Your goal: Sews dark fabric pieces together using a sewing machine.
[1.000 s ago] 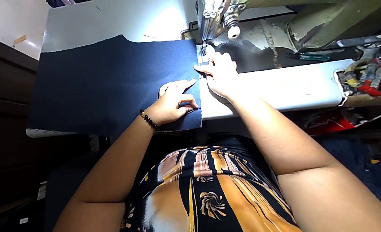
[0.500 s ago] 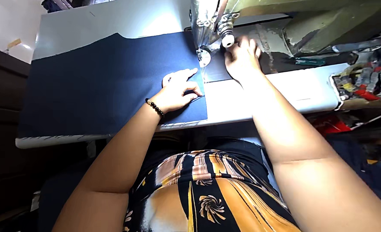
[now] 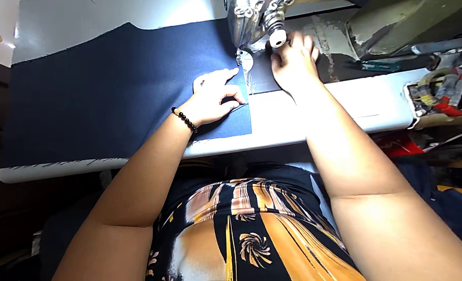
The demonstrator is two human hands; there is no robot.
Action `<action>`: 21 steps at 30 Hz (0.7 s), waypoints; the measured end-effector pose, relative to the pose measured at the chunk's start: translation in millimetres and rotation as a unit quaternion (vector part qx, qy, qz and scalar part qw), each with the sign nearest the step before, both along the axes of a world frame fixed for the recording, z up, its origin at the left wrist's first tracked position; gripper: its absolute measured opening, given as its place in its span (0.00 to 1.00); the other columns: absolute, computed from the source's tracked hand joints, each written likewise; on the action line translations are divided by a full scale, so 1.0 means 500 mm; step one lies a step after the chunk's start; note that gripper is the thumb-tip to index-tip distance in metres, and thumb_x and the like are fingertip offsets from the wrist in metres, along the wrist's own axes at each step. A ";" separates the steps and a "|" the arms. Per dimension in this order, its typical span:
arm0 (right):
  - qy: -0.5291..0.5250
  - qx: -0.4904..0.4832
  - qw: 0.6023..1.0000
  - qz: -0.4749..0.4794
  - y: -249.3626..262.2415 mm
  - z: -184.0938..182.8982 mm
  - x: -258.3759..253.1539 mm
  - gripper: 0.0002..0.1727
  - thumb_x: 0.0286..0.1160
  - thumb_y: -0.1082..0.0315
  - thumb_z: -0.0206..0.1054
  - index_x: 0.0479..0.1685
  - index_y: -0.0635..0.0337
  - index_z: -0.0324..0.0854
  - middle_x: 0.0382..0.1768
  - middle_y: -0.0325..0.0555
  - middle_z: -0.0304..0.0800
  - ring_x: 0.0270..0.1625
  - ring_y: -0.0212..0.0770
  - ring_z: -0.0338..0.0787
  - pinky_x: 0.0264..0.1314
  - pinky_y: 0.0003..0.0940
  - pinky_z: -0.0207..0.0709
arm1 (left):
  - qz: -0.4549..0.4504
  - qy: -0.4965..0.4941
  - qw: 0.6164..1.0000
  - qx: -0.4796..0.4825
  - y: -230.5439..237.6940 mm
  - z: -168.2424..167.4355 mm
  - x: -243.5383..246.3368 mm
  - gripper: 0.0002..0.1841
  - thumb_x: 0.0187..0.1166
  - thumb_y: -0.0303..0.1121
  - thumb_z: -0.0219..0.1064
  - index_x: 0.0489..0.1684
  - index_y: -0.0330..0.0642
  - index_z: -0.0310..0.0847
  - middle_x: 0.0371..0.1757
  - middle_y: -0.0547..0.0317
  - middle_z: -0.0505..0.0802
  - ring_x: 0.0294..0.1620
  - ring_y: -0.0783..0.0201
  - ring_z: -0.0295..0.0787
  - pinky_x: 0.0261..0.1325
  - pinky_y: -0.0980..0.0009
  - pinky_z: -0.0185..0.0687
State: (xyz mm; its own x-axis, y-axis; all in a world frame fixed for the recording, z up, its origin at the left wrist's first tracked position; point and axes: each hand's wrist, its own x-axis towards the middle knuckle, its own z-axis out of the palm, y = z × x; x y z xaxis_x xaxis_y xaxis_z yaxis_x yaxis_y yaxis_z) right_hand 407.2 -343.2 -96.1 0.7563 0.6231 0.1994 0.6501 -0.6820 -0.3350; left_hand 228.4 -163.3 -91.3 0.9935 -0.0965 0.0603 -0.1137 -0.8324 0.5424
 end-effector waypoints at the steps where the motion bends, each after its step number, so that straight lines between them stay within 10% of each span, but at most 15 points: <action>1: 0.001 -0.003 1.000 0.001 -0.001 0.000 -0.001 0.22 0.85 0.60 0.55 0.74 0.45 0.82 0.75 0.59 0.76 0.80 0.66 0.70 0.72 0.69 0.60 | -0.001 0.000 1.000 0.002 0.000 0.000 -0.001 0.14 0.82 0.45 0.61 0.52 0.58 0.93 0.92 0.48 0.67 0.95 0.48 0.50 0.85 0.29 0.34; 6: 0.034 0.051 0.997 0.041 -0.007 0.011 -0.007 0.19 0.80 0.64 0.60 0.67 0.49 0.88 0.70 0.59 0.81 0.79 0.64 0.72 0.73 0.67 0.61 | -0.002 -0.010 1.000 0.004 0.012 -0.004 0.012 0.14 0.82 0.46 0.61 0.51 0.58 0.94 0.91 0.49 0.69 0.95 0.48 0.52 0.83 0.29 0.37; 10: 0.070 0.182 0.941 0.276 -0.011 -0.014 -0.025 0.13 0.75 0.69 0.63 0.44 0.60 0.94 0.51 0.56 0.93 0.62 0.50 0.88 0.69 0.48 0.77 | 0.001 -0.031 0.999 0.021 0.035 -0.006 0.038 0.15 0.82 0.46 0.60 0.52 0.56 0.93 0.90 0.47 0.71 0.94 0.45 0.54 0.84 0.28 0.38; 15: 0.051 0.126 0.939 0.316 -0.010 -0.011 -0.031 0.16 0.72 0.70 0.60 0.43 0.52 0.97 0.52 0.52 0.91 0.64 0.56 0.83 0.66 0.60 0.69 | 0.060 -0.054 0.984 0.159 -0.040 0.016 -0.010 0.17 0.86 0.37 0.53 0.59 0.55 0.90 0.79 0.59 0.82 0.86 0.50 0.69 0.78 0.30 0.51; 21: 0.056 0.094 0.956 0.270 -0.003 -0.001 -0.043 0.21 0.74 0.74 0.55 0.52 0.51 0.95 0.55 0.56 0.88 0.67 0.57 0.81 0.72 0.57 0.69 | 0.065 -0.045 0.993 0.087 -0.015 -0.007 0.006 0.20 0.87 0.46 0.54 0.65 0.51 0.87 0.80 0.57 0.82 0.87 0.51 0.67 0.76 0.31 0.52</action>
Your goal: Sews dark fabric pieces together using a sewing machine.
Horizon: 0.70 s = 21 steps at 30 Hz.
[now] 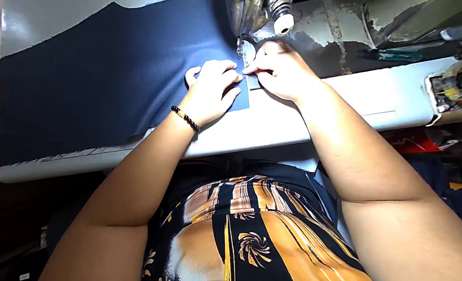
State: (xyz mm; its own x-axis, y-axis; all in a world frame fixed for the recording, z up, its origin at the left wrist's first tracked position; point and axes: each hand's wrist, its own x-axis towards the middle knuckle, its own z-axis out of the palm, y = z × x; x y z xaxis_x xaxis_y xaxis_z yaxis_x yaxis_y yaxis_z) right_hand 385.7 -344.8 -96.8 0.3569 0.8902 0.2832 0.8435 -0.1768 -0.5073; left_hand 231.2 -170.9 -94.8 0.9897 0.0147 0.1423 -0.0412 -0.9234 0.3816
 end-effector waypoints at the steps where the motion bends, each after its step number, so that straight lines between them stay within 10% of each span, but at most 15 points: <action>1: -0.007 0.006 1.000 -0.011 0.001 -0.004 0.000 0.21 0.76 0.73 0.55 0.55 0.51 0.94 0.56 0.57 0.88 0.68 0.58 0.81 0.74 0.55 0.69 | 0.001 -0.003 1.000 -0.002 0.011 0.000 0.012 0.21 0.86 0.47 0.55 0.65 0.51 0.87 0.80 0.57 0.81 0.87 0.52 0.67 0.77 0.32 0.52; 17: -0.026 -0.033 0.997 -0.062 0.002 -0.005 0.000 0.21 0.81 0.68 0.55 0.66 0.49 0.89 0.61 0.60 0.84 0.73 0.61 0.76 0.77 0.51 0.67 | 0.033 0.012 0.997 0.072 0.127 0.021 0.171 0.26 0.83 0.54 0.54 0.74 0.56 0.81 0.80 0.56 0.81 0.86 0.50 0.68 0.78 0.33 0.55; 21: -0.022 -0.030 0.998 -0.060 0.004 -0.004 0.003 0.21 0.81 0.68 0.55 0.65 0.49 0.89 0.60 0.59 0.85 0.73 0.60 0.76 0.77 0.51 0.67 | 0.011 -0.019 0.998 0.058 0.124 0.023 0.158 0.23 0.83 0.56 0.55 0.63 0.57 0.90 0.76 0.57 0.86 0.82 0.51 0.74 0.79 0.37 0.56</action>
State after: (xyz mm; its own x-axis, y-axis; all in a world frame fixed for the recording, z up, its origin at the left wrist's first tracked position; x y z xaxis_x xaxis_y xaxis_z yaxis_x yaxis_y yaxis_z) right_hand 387.2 -342.9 -99.0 0.4508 0.8573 0.2485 0.8352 -0.3069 -0.4564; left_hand 310.0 -108.9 -83.4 0.9832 0.0176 0.1818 -0.0329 -0.9621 0.2708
